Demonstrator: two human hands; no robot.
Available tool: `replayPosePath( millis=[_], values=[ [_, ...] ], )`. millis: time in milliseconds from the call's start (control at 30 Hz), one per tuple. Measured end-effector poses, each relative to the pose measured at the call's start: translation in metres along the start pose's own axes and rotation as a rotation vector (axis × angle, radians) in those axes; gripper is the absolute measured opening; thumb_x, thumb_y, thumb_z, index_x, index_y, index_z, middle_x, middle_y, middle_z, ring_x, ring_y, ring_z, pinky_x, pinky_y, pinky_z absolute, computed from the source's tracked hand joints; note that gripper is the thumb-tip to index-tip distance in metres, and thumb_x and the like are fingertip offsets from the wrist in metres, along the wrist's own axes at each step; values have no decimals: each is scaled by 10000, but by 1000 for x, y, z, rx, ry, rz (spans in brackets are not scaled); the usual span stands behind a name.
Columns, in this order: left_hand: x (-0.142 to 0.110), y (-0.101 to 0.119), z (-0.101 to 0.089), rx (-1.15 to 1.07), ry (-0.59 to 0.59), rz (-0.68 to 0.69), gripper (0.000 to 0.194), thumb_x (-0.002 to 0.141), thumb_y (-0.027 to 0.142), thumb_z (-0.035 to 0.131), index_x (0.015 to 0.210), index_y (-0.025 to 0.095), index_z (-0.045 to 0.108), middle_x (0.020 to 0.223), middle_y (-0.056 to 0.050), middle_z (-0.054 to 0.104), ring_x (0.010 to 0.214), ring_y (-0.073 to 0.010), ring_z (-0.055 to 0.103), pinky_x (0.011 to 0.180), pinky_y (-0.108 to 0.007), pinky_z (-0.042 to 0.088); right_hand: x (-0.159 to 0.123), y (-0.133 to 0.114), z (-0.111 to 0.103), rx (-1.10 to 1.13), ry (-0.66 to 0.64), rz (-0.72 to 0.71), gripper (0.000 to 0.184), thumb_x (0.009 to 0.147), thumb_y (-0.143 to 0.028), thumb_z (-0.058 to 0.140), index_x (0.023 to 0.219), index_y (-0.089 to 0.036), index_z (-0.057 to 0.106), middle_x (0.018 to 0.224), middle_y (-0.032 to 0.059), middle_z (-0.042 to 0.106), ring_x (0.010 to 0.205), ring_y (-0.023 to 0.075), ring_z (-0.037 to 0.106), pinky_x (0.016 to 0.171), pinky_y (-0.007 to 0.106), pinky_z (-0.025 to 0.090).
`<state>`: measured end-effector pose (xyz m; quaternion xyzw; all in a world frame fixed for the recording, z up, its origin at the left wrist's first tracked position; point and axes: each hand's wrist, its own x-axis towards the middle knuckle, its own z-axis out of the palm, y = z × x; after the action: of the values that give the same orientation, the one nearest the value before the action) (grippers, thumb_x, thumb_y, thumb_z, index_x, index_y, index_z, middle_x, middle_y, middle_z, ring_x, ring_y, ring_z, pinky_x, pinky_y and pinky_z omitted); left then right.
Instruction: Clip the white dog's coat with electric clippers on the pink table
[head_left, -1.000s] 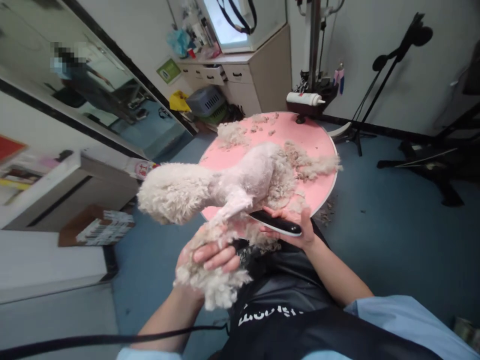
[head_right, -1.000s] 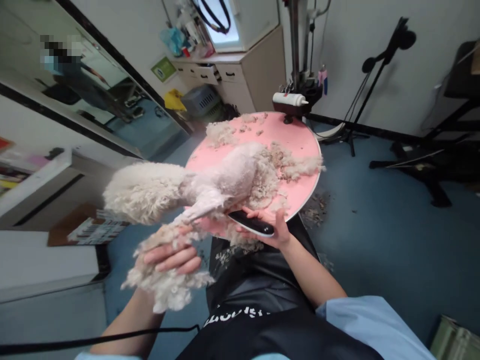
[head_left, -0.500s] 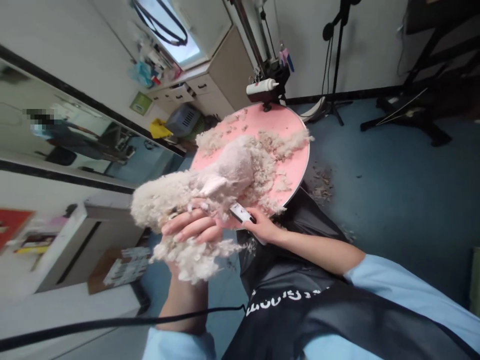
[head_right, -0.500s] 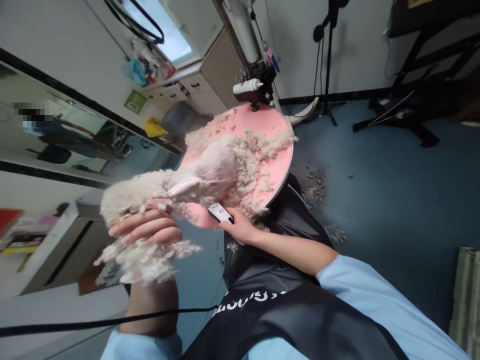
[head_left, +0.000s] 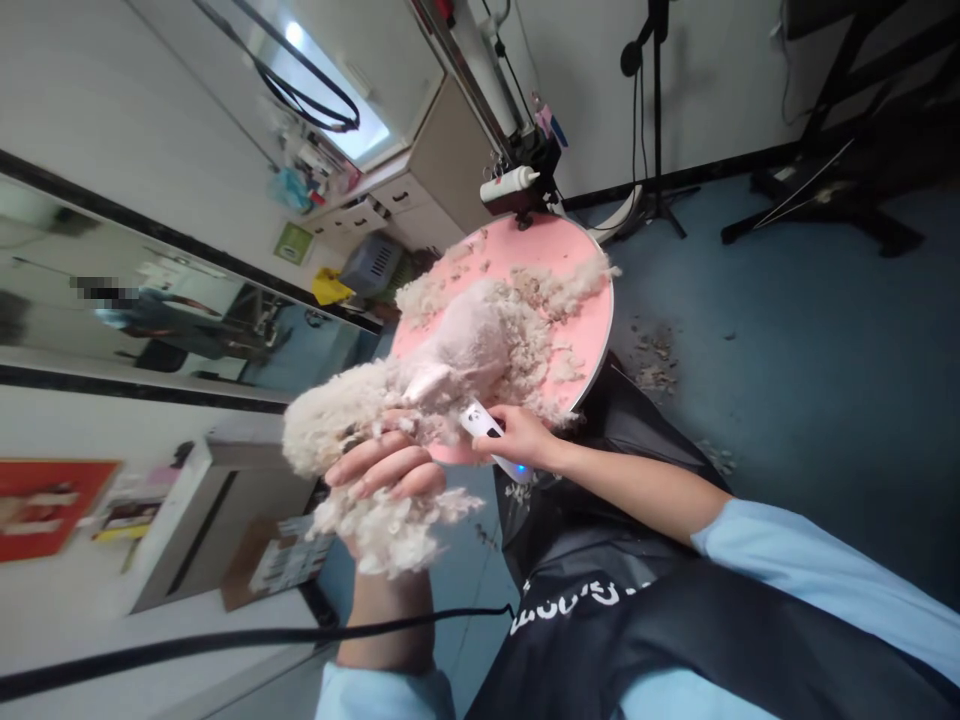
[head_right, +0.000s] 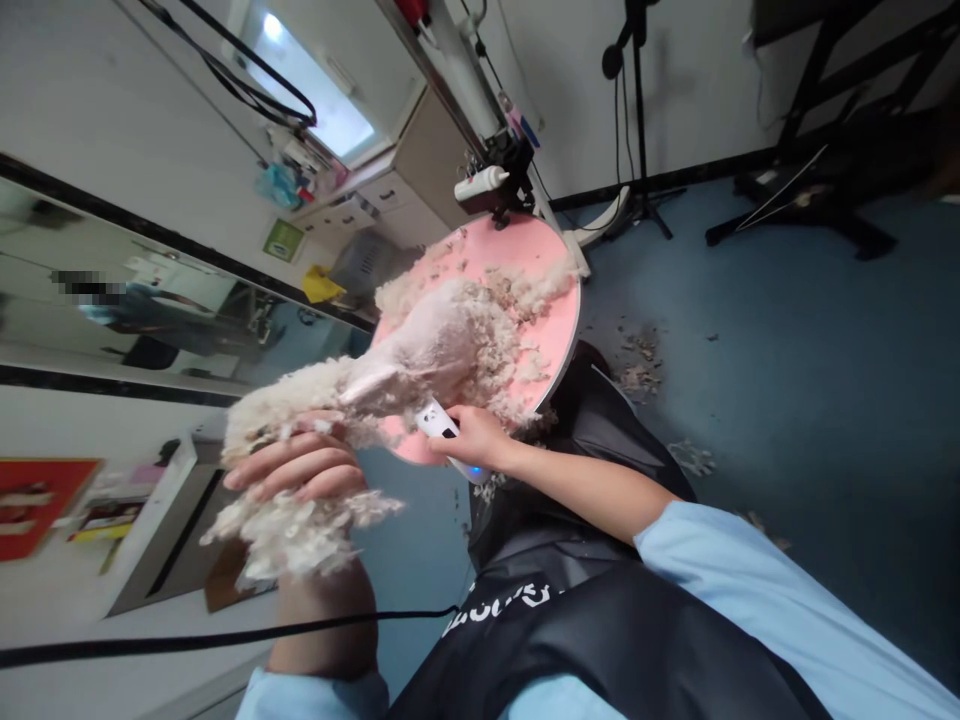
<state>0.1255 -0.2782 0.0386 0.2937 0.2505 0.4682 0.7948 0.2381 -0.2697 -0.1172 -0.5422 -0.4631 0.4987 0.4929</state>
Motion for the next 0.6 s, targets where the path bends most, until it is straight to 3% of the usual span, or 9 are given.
replayPosePath(
  millis=[100,133,333,600],
  values=[
    [1,-2,-4,-244,-70,-2,259,928,0,481,812,212,578,603,146,707,477,14,613,446,-80,393,6,-1,0,6,47,-42,288,724,-351,727,962,-188,729,838,12,722,717,151,598,610,235,364],
    [1,-2,-6,-231,-59,8,263,935,11,479,818,219,587,597,146,704,464,10,604,439,-88,387,9,-3,-1,6,63,-69,300,729,-362,725,972,-187,728,840,11,718,714,147,591,611,235,361],
    [4,3,-20,136,122,142,299,997,149,438,813,250,651,524,105,657,326,-44,443,390,-190,323,22,-5,-7,-25,102,-213,363,721,-332,743,1044,-169,713,894,25,692,749,148,572,660,251,391],
    [2,4,-15,243,85,112,209,971,135,491,877,256,633,429,122,553,316,-55,373,387,-180,286,21,4,-5,7,128,-327,534,741,-257,752,1255,-180,628,1104,86,669,905,193,611,814,320,480]
  ],
)
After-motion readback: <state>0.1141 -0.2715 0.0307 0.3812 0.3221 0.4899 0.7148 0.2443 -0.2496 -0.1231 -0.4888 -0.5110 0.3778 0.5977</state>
